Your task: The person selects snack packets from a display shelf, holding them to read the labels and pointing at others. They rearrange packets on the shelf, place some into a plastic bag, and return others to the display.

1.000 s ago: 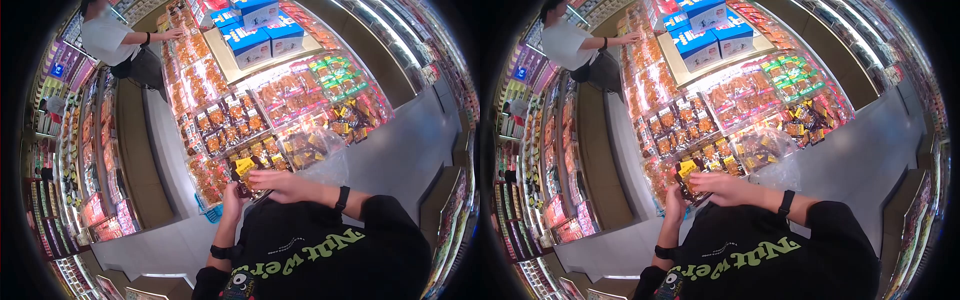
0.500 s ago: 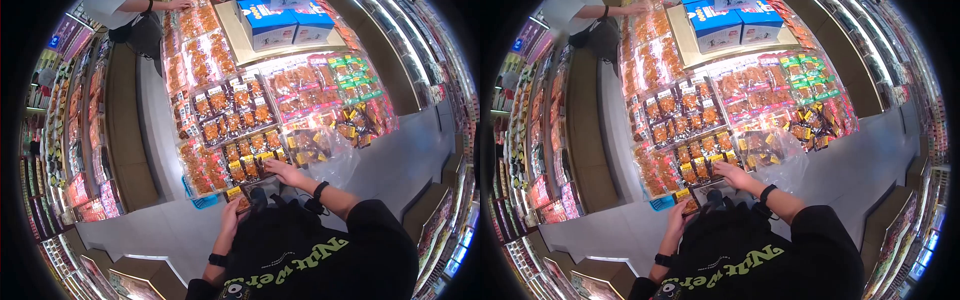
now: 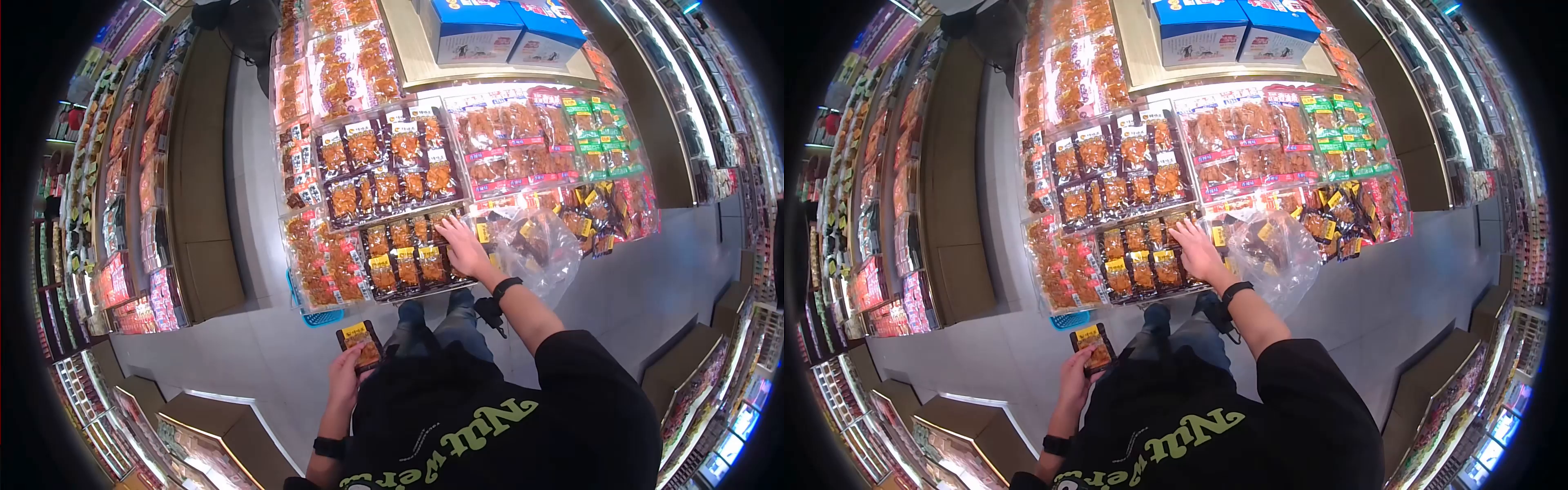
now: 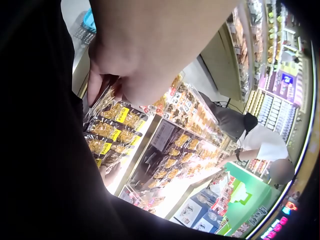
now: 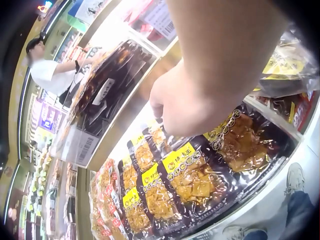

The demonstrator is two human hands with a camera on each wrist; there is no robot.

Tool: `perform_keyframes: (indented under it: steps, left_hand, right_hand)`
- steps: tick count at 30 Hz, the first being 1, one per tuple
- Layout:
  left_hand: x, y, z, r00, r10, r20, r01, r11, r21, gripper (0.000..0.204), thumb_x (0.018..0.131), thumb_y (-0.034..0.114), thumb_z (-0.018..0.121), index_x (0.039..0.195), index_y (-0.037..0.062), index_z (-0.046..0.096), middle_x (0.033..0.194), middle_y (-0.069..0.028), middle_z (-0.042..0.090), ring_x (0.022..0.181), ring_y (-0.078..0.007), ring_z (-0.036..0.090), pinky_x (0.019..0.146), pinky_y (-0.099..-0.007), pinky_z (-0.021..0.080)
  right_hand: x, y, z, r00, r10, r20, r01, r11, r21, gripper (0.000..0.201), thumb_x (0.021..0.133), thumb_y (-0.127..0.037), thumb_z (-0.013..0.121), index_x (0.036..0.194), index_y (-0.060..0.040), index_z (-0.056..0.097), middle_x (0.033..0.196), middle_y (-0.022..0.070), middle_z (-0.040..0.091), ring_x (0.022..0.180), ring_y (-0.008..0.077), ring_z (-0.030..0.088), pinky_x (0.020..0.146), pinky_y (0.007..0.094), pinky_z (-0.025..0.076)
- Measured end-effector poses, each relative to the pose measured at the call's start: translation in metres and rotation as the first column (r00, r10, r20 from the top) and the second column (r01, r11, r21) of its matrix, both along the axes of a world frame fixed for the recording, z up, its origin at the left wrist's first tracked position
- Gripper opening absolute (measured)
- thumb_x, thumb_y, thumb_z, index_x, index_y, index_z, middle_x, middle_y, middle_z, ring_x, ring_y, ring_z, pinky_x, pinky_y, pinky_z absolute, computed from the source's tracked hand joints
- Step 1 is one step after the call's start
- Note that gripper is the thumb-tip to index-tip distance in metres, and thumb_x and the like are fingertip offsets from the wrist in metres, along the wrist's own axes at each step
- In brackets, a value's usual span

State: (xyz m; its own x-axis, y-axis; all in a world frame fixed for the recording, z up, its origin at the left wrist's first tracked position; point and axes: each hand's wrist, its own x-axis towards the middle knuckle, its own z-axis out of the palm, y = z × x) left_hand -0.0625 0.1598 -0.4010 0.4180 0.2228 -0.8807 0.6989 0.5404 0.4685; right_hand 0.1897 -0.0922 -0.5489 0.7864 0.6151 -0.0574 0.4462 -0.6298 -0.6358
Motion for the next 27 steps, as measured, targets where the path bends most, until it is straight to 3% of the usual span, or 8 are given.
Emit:
perform_keyframes:
  steps: [9, 13, 15, 17, 19, 22, 25, 27]
  left_hand:
    - [0.022, -0.008, 0.015, 1.0, -0.024, 0.0, 0.024, 0.999, 0.022, 0.026, 0.093, 0.018, 0.051, 0.111, 0.0034, 0.061, 0.104, -0.0078, 0.065, 0.089, -0.0173, 0.066, 0.066, -0.027, 0.056]
    - [0.023, -0.009, 0.015, 0.999, -0.033, 0.008, 0.033, 0.999, 0.017, 0.027, 0.094, 0.02, 0.051, 0.111, 0.0032, 0.062, 0.104, -0.008, 0.066, 0.089, -0.0169, 0.066, 0.072, -0.0298, 0.055]
    - [0.026, -0.012, 0.019, 1.0, -0.013, 0.027, 0.013, 1.0, -0.006, 0.026, 0.093, 0.017, 0.051, 0.111, 0.0026, 0.061, 0.103, -0.0086, 0.066, 0.088, -0.017, 0.066, 0.065, -0.0254, 0.056]
    - [0.024, -0.013, 0.016, 1.0, -0.018, 0.025, 0.018, 1.0, -0.001, 0.026, 0.093, 0.017, 0.051, 0.111, 0.002, 0.061, 0.103, -0.0094, 0.066, 0.089, -0.0178, 0.066, 0.066, -0.0265, 0.056]
    - [0.025, -0.013, 0.017, 0.999, -0.026, 0.019, 0.026, 1.0, 0.003, 0.026, 0.093, 0.017, 0.051, 0.111, 0.0015, 0.061, 0.103, -0.0102, 0.065, 0.089, -0.0187, 0.066, 0.068, -0.0277, 0.057]
    - [0.027, -0.014, 0.021, 0.999, -0.018, 0.046, 0.018, 1.0, 0.006, 0.027, 0.093, 0.016, 0.051, 0.111, 0.0002, 0.061, 0.104, -0.0116, 0.065, 0.089, -0.0198, 0.067, 0.07, -0.0287, 0.057]
    - [0.026, -0.014, 0.02, 1.0, 0.003, 0.031, -0.003, 1.0, 0.014, 0.026, 0.093, 0.017, 0.052, 0.109, -0.0001, 0.062, 0.102, -0.011, 0.066, 0.087, -0.0189, 0.067, 0.073, -0.0301, 0.057]
    - [0.024, -0.014, 0.017, 0.999, -0.004, 0.046, 0.004, 1.0, 0.011, 0.025, 0.093, 0.016, 0.052, 0.109, -0.0003, 0.062, 0.102, -0.0113, 0.066, 0.088, -0.0193, 0.067, 0.073, -0.0307, 0.057]
  right_hand:
    - [0.001, -0.059, -0.03, 0.964, -0.055, 0.262, 0.157, 0.907, -0.39, 0.056, 0.083, -0.016, 0.051, 0.136, -0.0028, 0.037, 0.142, 0.0193, 0.033, 0.135, 0.0361, 0.025, 0.11, 0.0489, 0.021]
    - [0.01, -0.055, -0.02, 0.933, -0.195, 0.302, 0.318, 0.84, -0.439, 0.057, 0.082, -0.013, 0.051, 0.134, 0.005, 0.035, 0.141, 0.0234, 0.033, 0.135, 0.0371, 0.026, 0.111, 0.0485, 0.02]
    - [0.01, -0.036, -0.01, 0.913, -0.192, 0.36, 0.354, 0.811, -0.466, 0.058, 0.081, -0.011, 0.051, 0.133, 0.0065, 0.034, 0.14, 0.0249, 0.034, 0.134, 0.0374, 0.027, 0.111, 0.0478, 0.02]
    - [0.005, -0.016, -0.006, 0.968, -0.054, 0.246, 0.16, 0.886, -0.435, 0.058, 0.081, -0.01, 0.048, 0.134, 0.0066, 0.034, 0.145, 0.0231, 0.027, 0.134, 0.0351, 0.028, 0.112, 0.0459, 0.02]
    - [-0.004, 0.0, -0.009, 0.978, 0.048, 0.205, 0.001, 0.972, -0.234, 0.054, 0.083, -0.012, 0.048, 0.134, 0.0039, 0.037, 0.142, 0.0239, 0.031, 0.133, 0.0375, 0.029, 0.11, 0.0461, 0.024]
    - [-0.017, 0.015, -0.013, 0.981, 0.045, 0.19, -0.013, 0.986, -0.165, 0.055, 0.085, -0.02, 0.049, 0.133, 0.0048, 0.038, 0.141, 0.0241, 0.032, 0.133, 0.0375, 0.029, 0.109, 0.0464, 0.025]
    - [-0.019, 0.019, -0.029, 0.989, 0.011, 0.148, 0.021, 0.976, -0.215, 0.058, 0.085, -0.027, 0.05, 0.13, 0.0079, 0.04, 0.141, 0.0251, 0.032, 0.133, 0.0374, 0.029, 0.109, 0.0442, 0.025]
    - [-0.012, 0.017, -0.039, 0.965, 0.19, 0.179, -0.08, 0.869, -0.489, 0.059, 0.084, -0.028, 0.05, 0.127, 0.011, 0.042, 0.141, 0.0259, 0.033, 0.132, 0.0368, 0.03, 0.11, 0.0415, 0.025]
